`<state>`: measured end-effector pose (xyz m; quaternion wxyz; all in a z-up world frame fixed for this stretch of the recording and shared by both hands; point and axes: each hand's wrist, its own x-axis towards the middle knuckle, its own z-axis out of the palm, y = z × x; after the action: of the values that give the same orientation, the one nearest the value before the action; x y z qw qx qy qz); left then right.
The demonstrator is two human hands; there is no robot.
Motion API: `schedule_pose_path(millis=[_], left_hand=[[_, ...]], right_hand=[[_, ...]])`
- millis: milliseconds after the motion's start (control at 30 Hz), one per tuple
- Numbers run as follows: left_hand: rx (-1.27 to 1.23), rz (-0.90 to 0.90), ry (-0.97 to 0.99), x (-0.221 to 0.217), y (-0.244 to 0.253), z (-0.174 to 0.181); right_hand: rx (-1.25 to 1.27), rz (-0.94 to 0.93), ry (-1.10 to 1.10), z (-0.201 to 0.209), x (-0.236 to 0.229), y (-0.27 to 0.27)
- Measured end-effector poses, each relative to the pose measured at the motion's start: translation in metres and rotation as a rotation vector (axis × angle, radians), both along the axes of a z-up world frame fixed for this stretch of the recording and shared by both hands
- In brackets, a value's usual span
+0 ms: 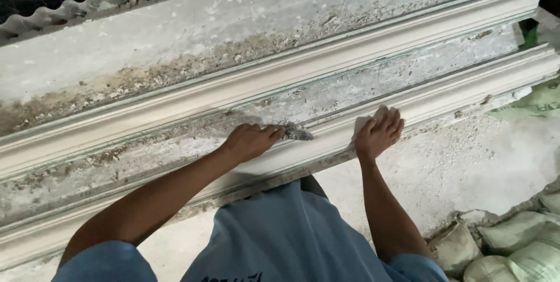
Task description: Using a putty knife to apply and smooth plaster onto decorative ceiling moldings.
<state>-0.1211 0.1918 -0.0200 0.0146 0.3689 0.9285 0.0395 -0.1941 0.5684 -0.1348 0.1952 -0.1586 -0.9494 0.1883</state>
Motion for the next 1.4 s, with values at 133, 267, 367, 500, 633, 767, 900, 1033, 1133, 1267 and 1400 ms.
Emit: schedule_pose_path(millis=[133,267,367,500,633,767,900,1033,1133,1267,1400], left_hand=[[0.011,0.052,-0.017,-0.006,0.034,-0.019],[0.297,0.259,0.186,-0.039,0.106,-0.040],[0.339,0.185,0.168,-0.058,0.115,-0.043],[0.134,0.098,0.122,-0.038,0.069,-0.031],[0.135,0.126,0.003,-0.014,0.038,0.019],[0.069,0.033,0.175,-0.032,0.061,-0.021],[0.182,0.043,0.312,-0.073,0.135,-0.074],[0.396,0.188,-0.098,-0.088,0.146,-0.048],[0.288,0.048,0.157,-0.077,0.116,-0.035],[0.177,0.036,0.097,-0.055,0.091,-0.012],[0.238,0.020,0.105,-0.074,0.126,-0.046]], right_hand=[[-0.016,-0.019,-0.022,0.002,0.000,-0.001],[-0.040,-0.011,-0.036,0.012,0.003,-0.006],[-0.040,-0.012,-0.036,0.011,-0.001,-0.004],[-0.069,-0.007,-0.082,0.012,0.003,-0.003],[-0.094,-0.007,-0.078,0.020,0.003,-0.010],[-0.063,-0.002,-0.056,0.019,0.002,-0.009],[-0.041,0.006,0.000,0.015,0.004,-0.008],[-0.038,-0.011,0.001,0.011,0.004,-0.006],[-0.033,-0.015,0.029,0.009,0.003,-0.006],[-0.060,-0.028,0.042,0.011,0.002,-0.009],[-0.075,-0.040,0.037,0.022,0.001,-0.014]])
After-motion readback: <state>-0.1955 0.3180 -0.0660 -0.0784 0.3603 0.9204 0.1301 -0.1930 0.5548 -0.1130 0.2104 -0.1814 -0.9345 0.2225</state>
